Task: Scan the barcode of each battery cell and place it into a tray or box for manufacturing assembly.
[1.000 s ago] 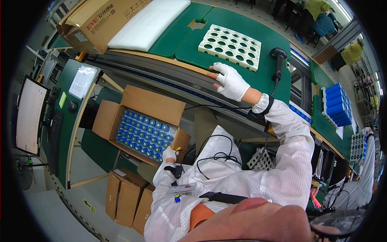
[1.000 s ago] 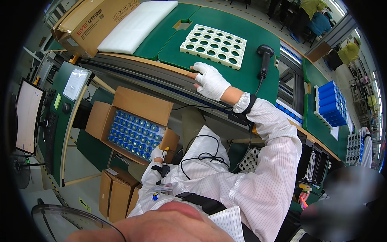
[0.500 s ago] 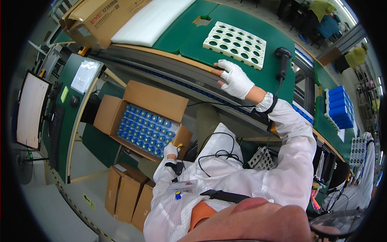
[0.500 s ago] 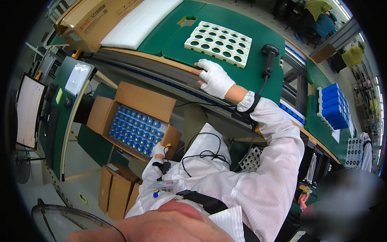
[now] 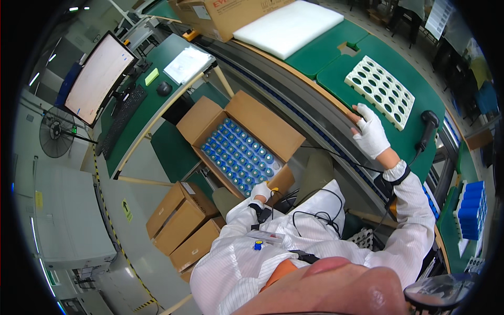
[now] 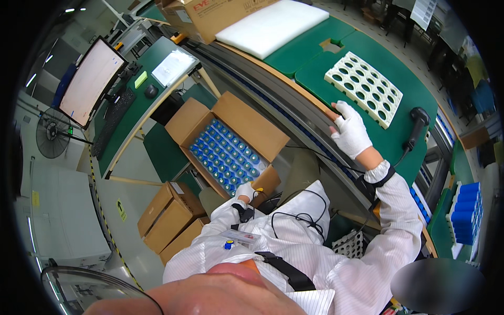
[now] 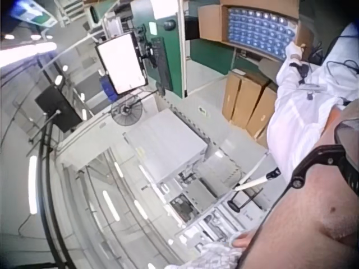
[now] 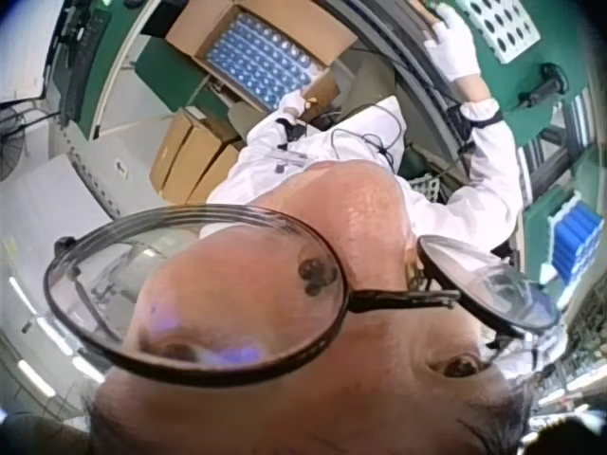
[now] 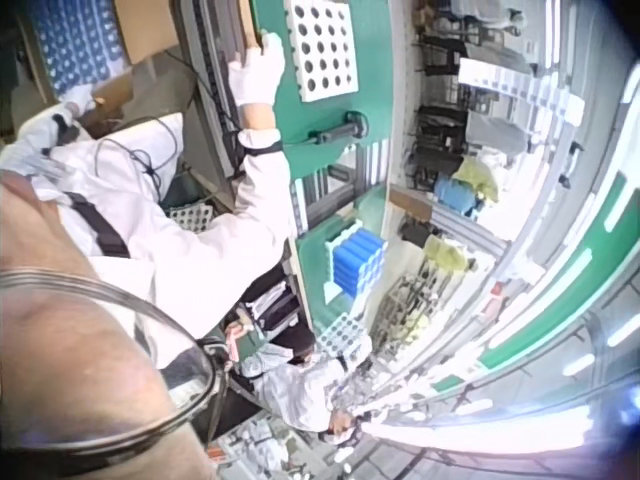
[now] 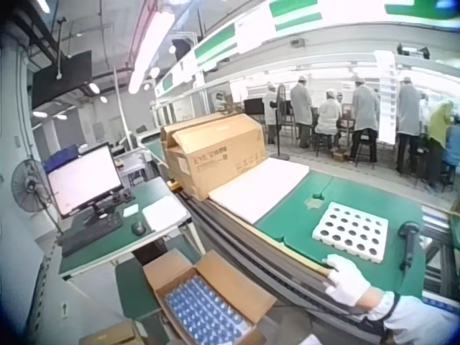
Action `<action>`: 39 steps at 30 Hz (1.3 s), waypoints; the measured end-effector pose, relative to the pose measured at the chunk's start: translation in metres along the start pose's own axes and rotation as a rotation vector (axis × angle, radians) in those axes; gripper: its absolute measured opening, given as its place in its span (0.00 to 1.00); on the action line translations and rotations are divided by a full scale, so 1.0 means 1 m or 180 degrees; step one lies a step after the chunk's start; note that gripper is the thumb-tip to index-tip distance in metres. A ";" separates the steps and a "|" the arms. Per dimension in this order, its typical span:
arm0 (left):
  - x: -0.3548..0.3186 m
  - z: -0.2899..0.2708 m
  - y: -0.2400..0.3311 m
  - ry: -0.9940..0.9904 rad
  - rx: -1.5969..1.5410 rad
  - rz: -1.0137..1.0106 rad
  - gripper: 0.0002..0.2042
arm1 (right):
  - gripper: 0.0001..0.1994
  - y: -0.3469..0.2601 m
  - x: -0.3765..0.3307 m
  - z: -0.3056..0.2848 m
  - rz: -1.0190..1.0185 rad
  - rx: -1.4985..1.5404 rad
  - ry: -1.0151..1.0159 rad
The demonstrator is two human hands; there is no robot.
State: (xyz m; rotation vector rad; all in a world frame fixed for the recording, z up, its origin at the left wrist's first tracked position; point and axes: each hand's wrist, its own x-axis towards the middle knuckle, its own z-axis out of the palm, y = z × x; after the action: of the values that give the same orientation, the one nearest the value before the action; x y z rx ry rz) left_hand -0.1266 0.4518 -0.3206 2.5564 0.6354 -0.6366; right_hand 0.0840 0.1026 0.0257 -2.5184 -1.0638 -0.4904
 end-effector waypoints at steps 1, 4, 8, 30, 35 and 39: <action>0.000 -0.002 0.001 -0.0055 0.0049 0.0017 0.23 | 0.24 -0.001 -0.001 0.000 0.0085 0.0007 -0.0078; -0.003 -0.004 0.002 -0.0064 0.0141 -0.0036 0.23 | 0.24 0.000 -0.001 0.000 0.0084 0.0007 -0.0086; 0.000 -0.001 0.000 -0.0122 0.0091 -0.0048 0.24 | 0.25 0.000 -0.001 0.001 0.0015 -0.0030 -0.0029; 0.000 -0.001 0.000 -0.0054 0.0139 -0.0027 0.23 | 0.23 -0.001 0.000 -0.001 -0.0009 0.0048 0.0048; -0.003 -0.002 0.000 0.0059 0.0021 0.0078 0.25 | 0.24 -0.001 -0.001 -0.002 -0.0041 0.0018 0.0047; 0.000 0.003 -0.003 0.0117 0.0031 0.0153 0.25 | 0.24 0.000 -0.001 -0.001 -0.0093 0.0020 0.0072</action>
State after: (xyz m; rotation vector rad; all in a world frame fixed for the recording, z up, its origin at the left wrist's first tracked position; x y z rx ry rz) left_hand -0.1291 0.4532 -0.3237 2.5897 0.5823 -0.5792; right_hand 0.0835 0.1019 0.0260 -2.4892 -1.0933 -0.5218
